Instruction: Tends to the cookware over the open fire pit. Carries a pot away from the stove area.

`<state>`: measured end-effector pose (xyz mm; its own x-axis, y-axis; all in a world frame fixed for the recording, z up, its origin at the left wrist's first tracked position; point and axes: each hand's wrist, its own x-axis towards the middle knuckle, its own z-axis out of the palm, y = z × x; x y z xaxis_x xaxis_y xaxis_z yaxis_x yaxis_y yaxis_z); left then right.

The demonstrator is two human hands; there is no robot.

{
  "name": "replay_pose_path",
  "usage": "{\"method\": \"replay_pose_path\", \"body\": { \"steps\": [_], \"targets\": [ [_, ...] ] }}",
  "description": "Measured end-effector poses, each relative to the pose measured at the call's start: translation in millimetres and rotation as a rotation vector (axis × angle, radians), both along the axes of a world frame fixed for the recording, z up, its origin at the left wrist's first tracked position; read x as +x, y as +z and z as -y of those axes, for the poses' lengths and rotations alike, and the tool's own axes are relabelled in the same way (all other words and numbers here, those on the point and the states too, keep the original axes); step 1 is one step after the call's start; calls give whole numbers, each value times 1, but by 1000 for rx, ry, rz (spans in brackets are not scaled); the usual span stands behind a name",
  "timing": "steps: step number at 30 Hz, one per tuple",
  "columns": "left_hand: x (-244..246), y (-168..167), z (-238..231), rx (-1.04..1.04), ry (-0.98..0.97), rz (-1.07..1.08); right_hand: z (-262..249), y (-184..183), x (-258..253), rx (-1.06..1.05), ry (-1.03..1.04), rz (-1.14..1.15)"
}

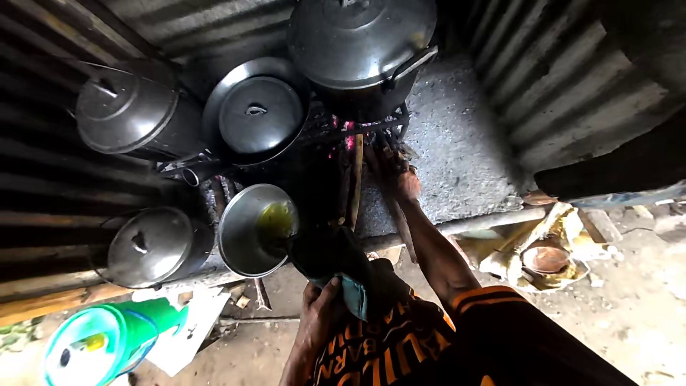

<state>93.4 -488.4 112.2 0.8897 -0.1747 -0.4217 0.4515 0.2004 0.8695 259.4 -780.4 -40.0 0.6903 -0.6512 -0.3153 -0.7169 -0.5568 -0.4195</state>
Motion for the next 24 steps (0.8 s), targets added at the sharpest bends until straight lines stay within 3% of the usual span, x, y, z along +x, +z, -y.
{"method": "replay_pose_path", "body": {
  "steps": [7,11,15,24],
  "targets": [
    [2,-1,-7,36,-39,65,-4,0,8,42,-27,201],
    [5,0,-10,7,-39,58,-6,2,5,33,-36,454],
    [8,-2,-13,-11,-41,57,7,8,6,98,-69,492],
    [14,-3,-13,-25,-51,51,19,21,-7,-94,-43,614]
  ]
}}
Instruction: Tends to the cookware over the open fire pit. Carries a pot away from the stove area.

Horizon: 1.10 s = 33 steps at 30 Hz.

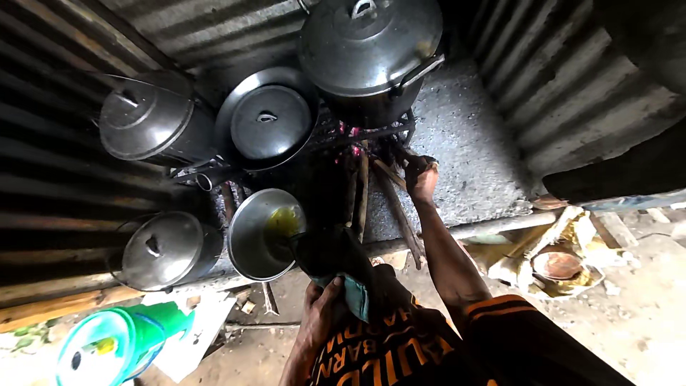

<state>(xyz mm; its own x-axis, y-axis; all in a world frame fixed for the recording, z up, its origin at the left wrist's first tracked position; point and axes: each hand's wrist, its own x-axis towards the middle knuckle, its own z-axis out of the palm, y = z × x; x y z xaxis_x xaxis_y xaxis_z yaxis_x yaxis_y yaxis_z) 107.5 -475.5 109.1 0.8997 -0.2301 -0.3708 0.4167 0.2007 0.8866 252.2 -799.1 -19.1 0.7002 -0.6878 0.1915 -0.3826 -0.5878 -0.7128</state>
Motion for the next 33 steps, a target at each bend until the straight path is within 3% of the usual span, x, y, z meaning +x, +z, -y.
{"method": "replay_pose_path", "body": {
  "steps": [5,10,15,20,26,30,33],
  "targets": [
    [3,-1,1,-11,11,3,3,7,-26,-67,55,137],
    [3,1,1,34,74,-1,35,-2,-84,467,-3,366],
    [-1,-3,3,53,92,-28,93,-11,-122,665,-129,516],
    [-7,-1,10,35,69,-27,122,-12,-40,743,-183,450],
    [-20,8,11,72,58,55,130,-17,100,853,188,215],
    [-26,15,9,108,101,61,131,-28,133,826,332,-63],
    [-25,16,7,122,108,67,132,-26,129,850,273,-11]
  ]
}}
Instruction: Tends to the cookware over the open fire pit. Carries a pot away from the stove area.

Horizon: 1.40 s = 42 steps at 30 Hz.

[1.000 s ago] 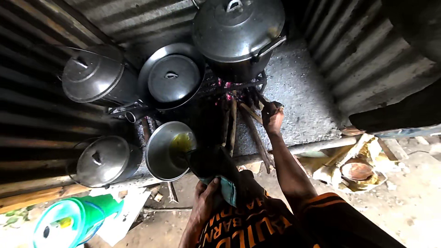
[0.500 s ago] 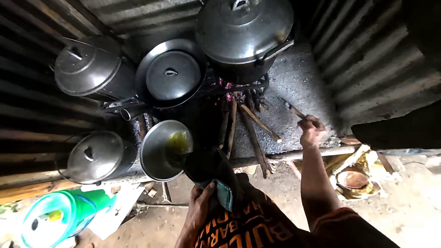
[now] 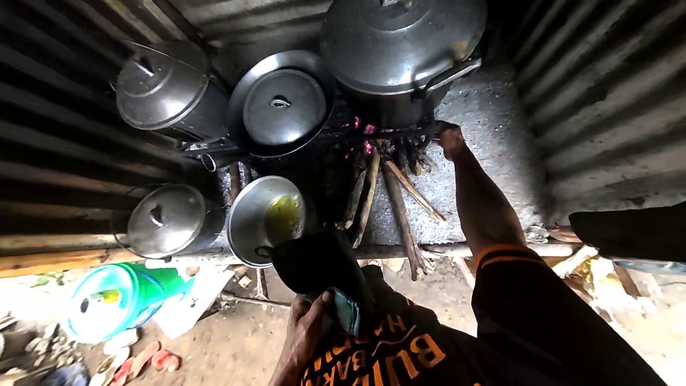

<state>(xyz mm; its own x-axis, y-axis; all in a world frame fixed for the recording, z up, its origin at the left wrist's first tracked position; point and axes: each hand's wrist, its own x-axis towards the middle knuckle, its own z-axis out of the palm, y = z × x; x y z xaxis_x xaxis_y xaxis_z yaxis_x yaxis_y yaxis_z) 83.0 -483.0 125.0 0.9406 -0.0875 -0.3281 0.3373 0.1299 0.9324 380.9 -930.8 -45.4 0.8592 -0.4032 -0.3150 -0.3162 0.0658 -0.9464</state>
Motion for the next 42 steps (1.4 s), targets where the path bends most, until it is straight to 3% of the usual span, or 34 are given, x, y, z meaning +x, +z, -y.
{"method": "replay_pose_path", "body": {
  "steps": [2,4,7,9,11,16,22,29,38,42],
  "targets": [
    [1,-1,-1,2,-10,-3,-3,-1,-22,-89,-145,72],
    [3,-1,-3,-6,-22,-2,-16,2,-69,-372,-173,52],
    [9,-3,-5,-14,-29,-12,-64,6,-151,-622,59,-150],
    [12,-6,-5,-25,-63,-38,-90,-1,-180,-729,268,-270],
    [15,-8,-2,-33,-128,-62,-103,-11,-189,-842,313,-274],
    [19,-7,-7,-44,-194,-53,-114,-2,-185,-888,248,-206],
    [19,-7,-14,-66,-113,-31,-146,46,-162,-686,99,-306],
    [20,-7,-19,-97,-123,-23,-196,42,-82,-530,-128,-258],
    [20,-10,-30,-76,-70,1,-234,32,-53,-579,-250,-380],
    [22,-10,-32,-79,-75,-3,-231,36,-51,-635,-121,-486]
  ]
}}
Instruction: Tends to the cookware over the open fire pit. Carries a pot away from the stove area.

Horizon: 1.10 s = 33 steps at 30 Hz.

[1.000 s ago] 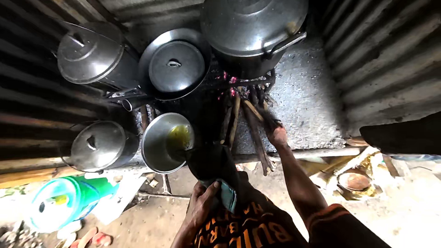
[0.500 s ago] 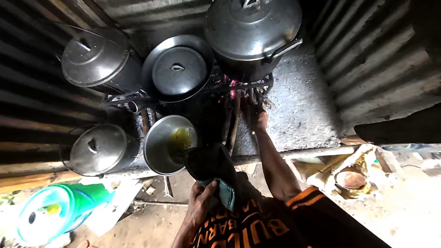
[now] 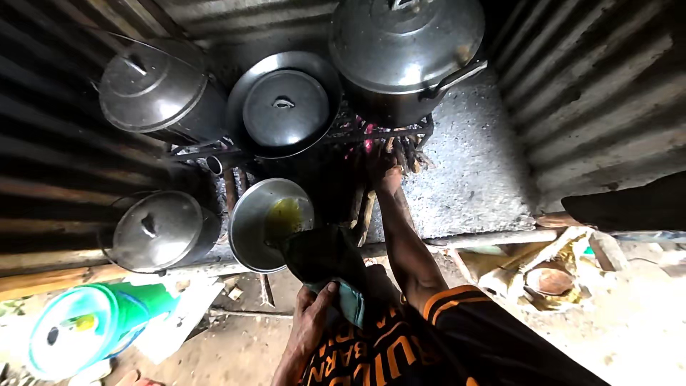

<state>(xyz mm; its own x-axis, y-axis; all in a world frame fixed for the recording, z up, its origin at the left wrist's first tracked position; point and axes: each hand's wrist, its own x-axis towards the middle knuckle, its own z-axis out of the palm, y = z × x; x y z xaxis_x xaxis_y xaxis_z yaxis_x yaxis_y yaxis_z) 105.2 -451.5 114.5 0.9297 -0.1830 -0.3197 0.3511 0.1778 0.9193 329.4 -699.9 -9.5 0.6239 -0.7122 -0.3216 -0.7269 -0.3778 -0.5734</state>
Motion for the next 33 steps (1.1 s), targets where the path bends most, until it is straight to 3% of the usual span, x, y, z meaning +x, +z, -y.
{"method": "replay_pose_path", "body": {
  "steps": [4,7,10,14,20,33],
  "targets": [
    [2,0,1,-1,0,-8,3,6,-5,-42,116,17],
    [3,-1,0,-12,-6,-7,18,0,-21,-165,127,194],
    [2,-2,-3,-23,16,-3,54,-18,-35,-225,-22,89],
    [0,-4,-2,-23,18,-17,94,-42,-41,-220,62,23],
    [1,-1,2,-22,13,-21,97,-56,-45,-199,143,181],
    [0,0,6,-1,-3,-16,109,-57,-54,-200,217,222]
  ]
}}
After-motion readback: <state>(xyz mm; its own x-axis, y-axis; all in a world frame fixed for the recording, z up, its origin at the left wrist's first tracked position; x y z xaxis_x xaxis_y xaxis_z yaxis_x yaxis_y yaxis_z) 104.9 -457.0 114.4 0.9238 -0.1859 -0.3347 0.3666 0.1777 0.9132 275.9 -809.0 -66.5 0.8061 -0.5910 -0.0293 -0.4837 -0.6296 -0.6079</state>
